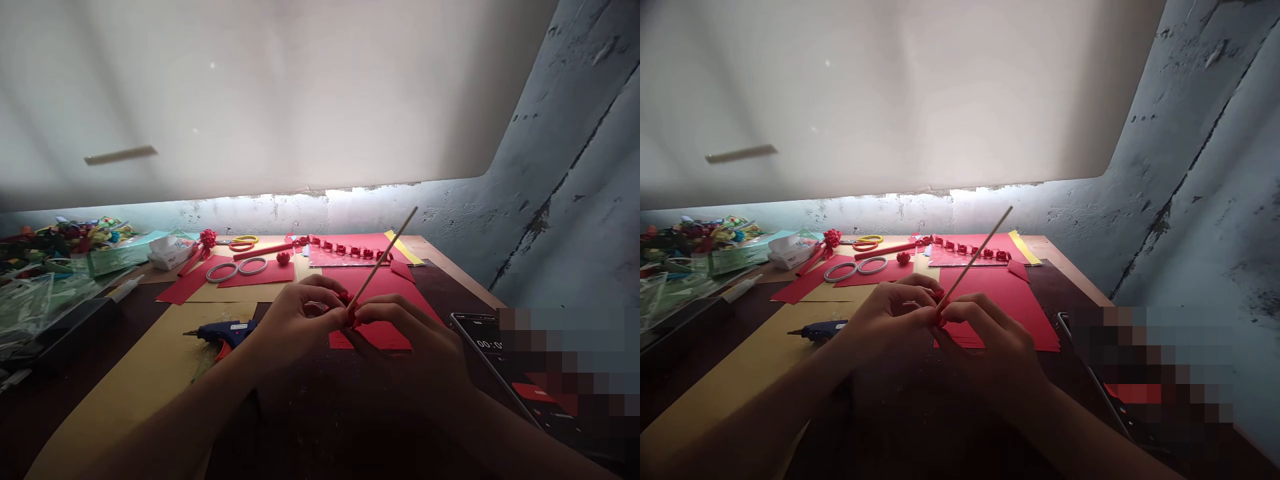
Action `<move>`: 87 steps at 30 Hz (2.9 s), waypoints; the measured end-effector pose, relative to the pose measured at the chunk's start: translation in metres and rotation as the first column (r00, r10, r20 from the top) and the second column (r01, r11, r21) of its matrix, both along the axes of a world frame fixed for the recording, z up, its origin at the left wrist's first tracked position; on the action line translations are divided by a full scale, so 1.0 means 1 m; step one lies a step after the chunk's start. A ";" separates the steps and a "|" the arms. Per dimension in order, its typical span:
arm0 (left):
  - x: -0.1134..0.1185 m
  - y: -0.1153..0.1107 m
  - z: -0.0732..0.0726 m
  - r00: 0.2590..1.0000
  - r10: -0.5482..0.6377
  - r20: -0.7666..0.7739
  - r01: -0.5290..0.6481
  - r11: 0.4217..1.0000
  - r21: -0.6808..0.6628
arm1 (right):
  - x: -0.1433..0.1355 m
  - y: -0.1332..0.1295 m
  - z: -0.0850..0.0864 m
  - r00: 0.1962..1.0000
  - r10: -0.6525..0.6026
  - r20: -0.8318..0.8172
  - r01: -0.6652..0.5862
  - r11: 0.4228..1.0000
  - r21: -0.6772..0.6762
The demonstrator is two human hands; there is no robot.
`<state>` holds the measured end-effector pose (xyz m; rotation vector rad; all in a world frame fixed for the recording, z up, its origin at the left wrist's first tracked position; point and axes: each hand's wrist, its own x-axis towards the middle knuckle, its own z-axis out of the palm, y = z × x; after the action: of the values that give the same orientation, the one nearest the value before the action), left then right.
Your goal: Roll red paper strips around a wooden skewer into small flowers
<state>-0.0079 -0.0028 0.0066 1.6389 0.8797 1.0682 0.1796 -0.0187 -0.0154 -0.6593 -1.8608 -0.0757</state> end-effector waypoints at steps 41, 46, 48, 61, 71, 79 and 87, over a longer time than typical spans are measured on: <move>0.001 -0.001 0.000 1.000 0.004 0.024 -0.004 1.000 0.002 | -0.002 -0.002 0.002 1.000 -0.006 0.004 0.006 1.000 0.023; 0.001 -0.001 0.000 1.000 0.007 0.027 -0.007 1.000 0.013 | -0.002 -0.003 0.002 1.000 -0.025 0.007 0.025 0.999 0.030; 0.001 -0.001 0.000 1.000 0.004 0.030 -0.004 1.000 0.016 | -0.002 -0.003 0.002 1.000 -0.020 0.011 0.020 0.999 0.026; 0.001 -0.002 -0.003 1.000 0.017 0.008 -0.017 0.999 0.028 | -0.001 -0.001 -0.001 1.000 -0.012 0.013 0.012 1.000 0.019; 0.001 -0.002 0.002 0.998 -0.001 0.066 0.001 1.000 -0.009 | -0.001 -0.002 0.003 1.000 -0.012 -0.004 0.012 0.999 0.050; 0.000 -0.003 0.000 0.998 -0.004 0.068 0.004 1.000 -0.004 | -0.002 -0.002 0.002 1.000 -0.004 -0.021 0.005 0.999 0.041; 0.001 -0.003 -0.001 0.998 0.003 0.055 -0.004 1.000 0.018 | 0.001 -0.001 -0.003 1.000 0.016 -0.013 -0.016 1.000 0.007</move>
<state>-0.0066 -0.0059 0.0060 1.6164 0.8391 1.1213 0.1803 -0.0200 -0.0189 -0.6387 -1.8517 -0.0676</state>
